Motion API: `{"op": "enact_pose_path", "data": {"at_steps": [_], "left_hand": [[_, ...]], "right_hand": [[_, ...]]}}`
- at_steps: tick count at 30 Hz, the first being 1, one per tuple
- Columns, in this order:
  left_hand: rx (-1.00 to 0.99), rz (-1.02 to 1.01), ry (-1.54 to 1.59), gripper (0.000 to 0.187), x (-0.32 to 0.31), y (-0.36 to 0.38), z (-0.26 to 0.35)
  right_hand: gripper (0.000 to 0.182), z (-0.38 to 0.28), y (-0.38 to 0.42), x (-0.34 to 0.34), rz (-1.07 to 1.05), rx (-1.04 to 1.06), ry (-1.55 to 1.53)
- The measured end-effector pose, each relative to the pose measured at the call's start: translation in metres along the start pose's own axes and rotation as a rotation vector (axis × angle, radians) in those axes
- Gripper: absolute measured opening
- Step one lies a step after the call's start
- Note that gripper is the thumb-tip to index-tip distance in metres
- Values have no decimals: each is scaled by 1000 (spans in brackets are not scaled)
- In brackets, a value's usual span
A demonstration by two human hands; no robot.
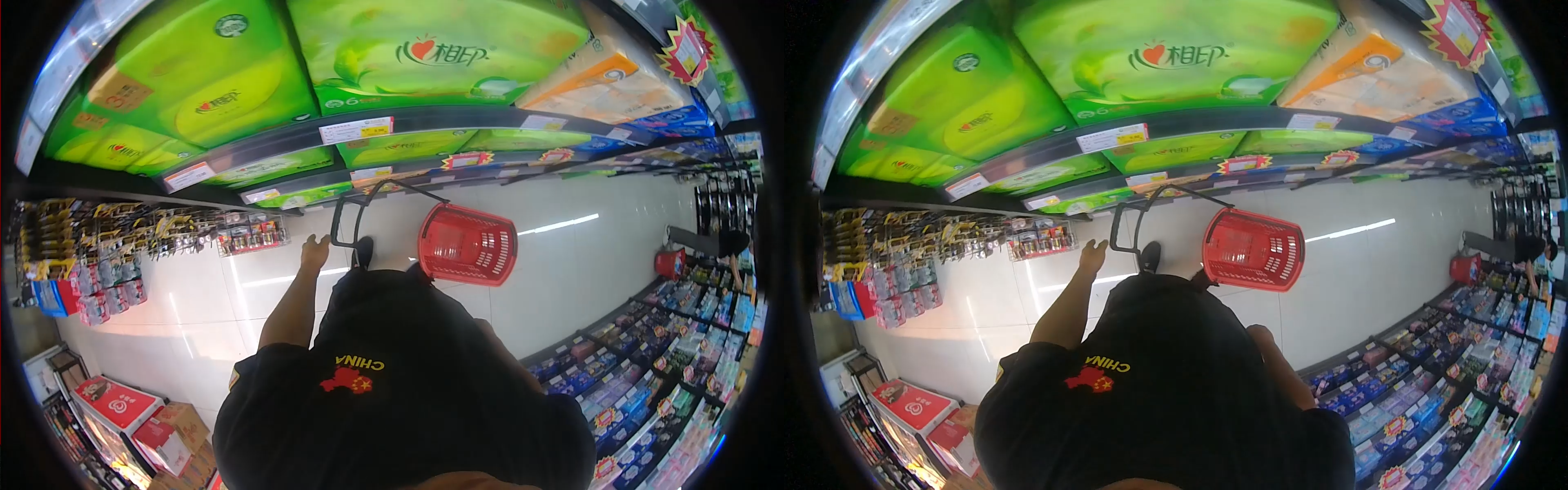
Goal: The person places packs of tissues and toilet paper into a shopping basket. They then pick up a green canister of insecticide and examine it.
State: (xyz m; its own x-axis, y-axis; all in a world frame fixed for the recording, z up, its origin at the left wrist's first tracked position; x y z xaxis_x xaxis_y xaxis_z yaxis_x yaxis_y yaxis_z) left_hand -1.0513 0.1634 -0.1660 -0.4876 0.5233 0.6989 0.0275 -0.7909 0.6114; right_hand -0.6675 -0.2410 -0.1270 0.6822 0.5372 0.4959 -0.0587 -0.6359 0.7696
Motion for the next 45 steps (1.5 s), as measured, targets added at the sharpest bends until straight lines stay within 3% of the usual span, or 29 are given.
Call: {"op": "enact_pose_path", "data": {"at_steps": [4, 5, 7, 10, 12, 13, 14, 16, 20, 23, 24, 25, 27, 28, 30, 32, 34, 35, 37, 39, 40, 43, 45], "left_hand": [[-76, -37, 36, 81, -20, -12, 1], [-122, 20, 41, 73, -32, -20, 2], [-87, -128, 86, 66, -36, -25, 18], [-75, -161, 104, 55, -37, -29, 33], [-125, -175, 124, 49, -53, -50, 18], [-126, -299, 80, 46, -36, -40, 32], [-440, -310, -80, 45, -62, -68, 12], [-189, -444, 80, 44, -33, -33, 45], [-360, -442, -20, 46, -29, -16, 67], [-314, -544, 39, 47, -31, 0, 80], [-313, -583, 55, 46, -33, 4, 82], [-582, -461, -127, 44, -41, 0, 84], [-353, -627, 22, 40, -52, 9, 86], [-236, -709, 97, 39, -53, 20, 91], [-311, -760, 40, 38, -51, 36, 105], [-764, -680, -285, 29, -92, 26, 107], [-1256, -420, -581, 28, -118, 30, 114], [-1155, -539, -475, 27, -129, 38, 120], [-905, -726, -305, 39, -85, 93, 153], [-811, -735, -145, 42, -135, 88, 146], [-451, -836, -27, 44, -110, 121, 156], [-542, -859, -165, 45, -118, 157, 155], [-783, -742, -326, 47, -114, 173, 153]], "right_hand": [[17, 23, -14, -12, 15, -18, 187], [23, 19, -17, -9, 146, 117, 44], [35, 1, -26, 10, 407, 401, -232], [41, -81, -42, 47, 301, -258, -1167], [42, -126, -46, 66, 328, -182, -1108], [42, -140, -49, 71, 309, -160, -1081], [42, -144, -56, 72, 299, -110, -1029], [42, -137, -72, 56, 277, -11, -922], [40, -142, -68, 48, 313, -34, -744], [27, -154, -62, 56, 198, -201, -608], [28, -156, -64, 56, 208, -157, -667], [28, -155, -65, 52, 217, -114, -727], [32, -145, -77, 29, 268, -125, -993], [36, -153, -76, 32, 316, -55, -900], [44, -170, -73, 37, 408, 89, -710], [44, -172, -79, 36, 363, 138, -687], [44, -169, -81, 36, 334, 171, -653], [45, -165, -85, 34, 294, 225, -756], [46, -161, -82, 43, 311, 245, -677], [47, -194, -44, 68, 379, 266, -584], [48, -188, -46, 66, 349, 230, -598], [49, -168, -42, 57, 323, 176, -569], [50, -160, -34, 47, 377, 204, -441]]}}
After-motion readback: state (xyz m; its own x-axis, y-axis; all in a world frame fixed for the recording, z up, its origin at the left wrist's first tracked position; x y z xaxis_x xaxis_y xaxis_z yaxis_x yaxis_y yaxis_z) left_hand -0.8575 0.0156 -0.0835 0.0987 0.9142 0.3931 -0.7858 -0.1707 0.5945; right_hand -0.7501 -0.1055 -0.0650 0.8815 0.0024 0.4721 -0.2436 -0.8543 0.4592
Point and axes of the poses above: each hand's wrist, its own y-axis away from the middle knuckle, its own x-axis out of the back of the hand, z = x × y, the point moved 2 cm from there along -y, towards the middle knuckle, and after that the axes turned 11 degrees about -y, right-handed, at the moved point
